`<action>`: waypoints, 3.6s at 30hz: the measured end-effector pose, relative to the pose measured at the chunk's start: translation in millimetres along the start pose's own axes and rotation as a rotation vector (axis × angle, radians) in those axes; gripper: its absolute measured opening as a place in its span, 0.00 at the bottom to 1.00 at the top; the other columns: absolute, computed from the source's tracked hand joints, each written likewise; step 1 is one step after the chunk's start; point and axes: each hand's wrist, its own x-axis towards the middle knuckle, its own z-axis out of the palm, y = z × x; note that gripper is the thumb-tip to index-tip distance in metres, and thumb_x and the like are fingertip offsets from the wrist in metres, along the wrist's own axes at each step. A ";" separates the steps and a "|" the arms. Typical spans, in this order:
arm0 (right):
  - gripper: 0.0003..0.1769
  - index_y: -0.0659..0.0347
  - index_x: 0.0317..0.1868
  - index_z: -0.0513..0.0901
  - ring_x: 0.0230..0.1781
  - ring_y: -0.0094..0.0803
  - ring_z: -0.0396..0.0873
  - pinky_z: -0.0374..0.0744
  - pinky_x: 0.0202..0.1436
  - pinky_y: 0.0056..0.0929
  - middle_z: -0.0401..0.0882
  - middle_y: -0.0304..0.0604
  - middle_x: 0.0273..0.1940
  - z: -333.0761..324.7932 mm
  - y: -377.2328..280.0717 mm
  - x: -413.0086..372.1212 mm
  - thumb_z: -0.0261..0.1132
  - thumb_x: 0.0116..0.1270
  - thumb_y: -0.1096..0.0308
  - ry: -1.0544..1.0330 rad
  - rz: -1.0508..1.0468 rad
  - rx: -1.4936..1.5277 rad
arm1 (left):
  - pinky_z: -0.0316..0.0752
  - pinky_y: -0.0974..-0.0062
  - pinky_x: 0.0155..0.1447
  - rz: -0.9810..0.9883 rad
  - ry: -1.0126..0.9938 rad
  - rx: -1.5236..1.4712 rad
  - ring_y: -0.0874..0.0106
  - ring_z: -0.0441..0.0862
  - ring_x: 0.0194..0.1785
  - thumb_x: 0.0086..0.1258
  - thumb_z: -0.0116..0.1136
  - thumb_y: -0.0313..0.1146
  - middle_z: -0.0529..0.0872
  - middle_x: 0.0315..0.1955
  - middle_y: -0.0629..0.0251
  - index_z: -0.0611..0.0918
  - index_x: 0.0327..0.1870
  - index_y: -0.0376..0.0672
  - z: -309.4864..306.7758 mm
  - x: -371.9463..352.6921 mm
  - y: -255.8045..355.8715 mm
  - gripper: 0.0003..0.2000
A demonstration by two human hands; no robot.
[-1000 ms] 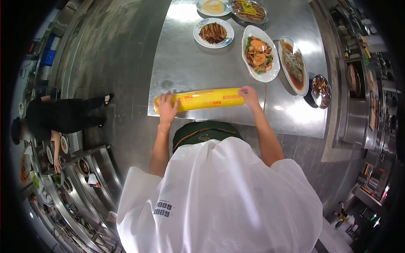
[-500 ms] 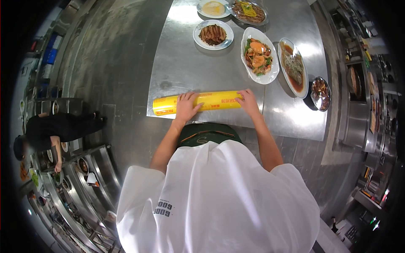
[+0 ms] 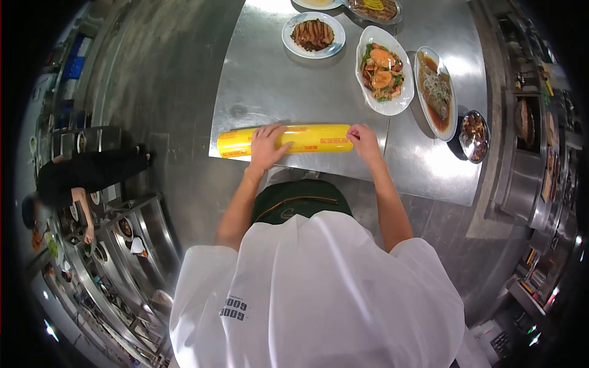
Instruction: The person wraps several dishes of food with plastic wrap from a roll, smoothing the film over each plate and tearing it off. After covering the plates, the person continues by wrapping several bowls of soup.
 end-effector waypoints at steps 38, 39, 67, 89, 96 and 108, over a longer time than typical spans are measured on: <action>0.14 0.63 0.50 0.79 0.52 0.52 0.78 0.78 0.58 0.44 0.75 0.52 0.48 17.1 -6.3 -1.5 0.73 0.68 0.69 0.074 -0.231 -0.369 | 0.63 0.52 0.76 0.017 -0.031 -0.070 0.52 0.75 0.69 0.67 0.69 0.46 0.83 0.63 0.55 0.85 0.62 0.46 11.4 9.4 -8.0 0.24; 0.15 0.64 0.50 0.79 0.53 0.53 0.78 0.78 0.58 0.45 0.75 0.53 0.48 17.8 -8.8 -2.7 0.73 0.69 0.69 0.077 -0.223 -0.378 | 0.63 0.52 0.77 0.014 -0.032 -0.081 0.52 0.75 0.69 0.67 0.70 0.45 0.83 0.63 0.55 0.85 0.62 0.46 13.3 9.7 -6.4 0.24; 0.09 0.68 0.47 0.73 0.52 0.58 0.74 0.77 0.58 0.49 0.72 0.59 0.49 1.3 -20.2 -16.6 0.59 0.68 0.78 0.019 -0.383 -0.484 | 0.70 0.55 0.74 0.217 -0.139 -0.268 0.50 0.78 0.66 0.69 0.70 0.39 0.83 0.62 0.52 0.84 0.64 0.44 70.9 53.0 85.2 0.23; 0.13 0.63 0.47 0.81 0.48 0.51 0.79 0.78 0.53 0.43 0.79 0.51 0.46 8.1 -24.2 -33.7 0.73 0.64 0.75 0.135 -0.328 -0.167 | 0.76 0.58 0.57 0.505 -0.038 -0.288 0.54 0.80 0.50 0.64 0.67 0.25 0.84 0.40 0.59 0.82 0.40 0.41 84.0 62.8 99.7 0.07; 0.07 0.62 0.38 0.86 0.47 0.48 0.80 0.79 0.52 0.42 0.81 0.47 0.41 -1.3 -30.9 -28.6 0.75 0.61 0.75 0.152 -0.364 -0.140 | 0.76 0.58 0.62 0.404 -0.015 -0.338 0.54 0.81 0.54 0.67 0.69 0.28 0.84 0.48 0.57 0.86 0.51 0.40 68.4 63.2 100.6 0.12; 0.08 0.62 0.43 0.86 0.50 0.49 0.82 0.79 0.57 0.45 0.84 0.47 0.45 4.6 -24.7 -28.6 0.73 0.64 0.74 0.105 -0.325 -0.058 | 0.77 0.59 0.61 0.448 -0.082 -0.300 0.55 0.82 0.53 0.66 0.66 0.25 0.85 0.43 0.58 0.85 0.42 0.41 73.5 60.0 82.5 0.06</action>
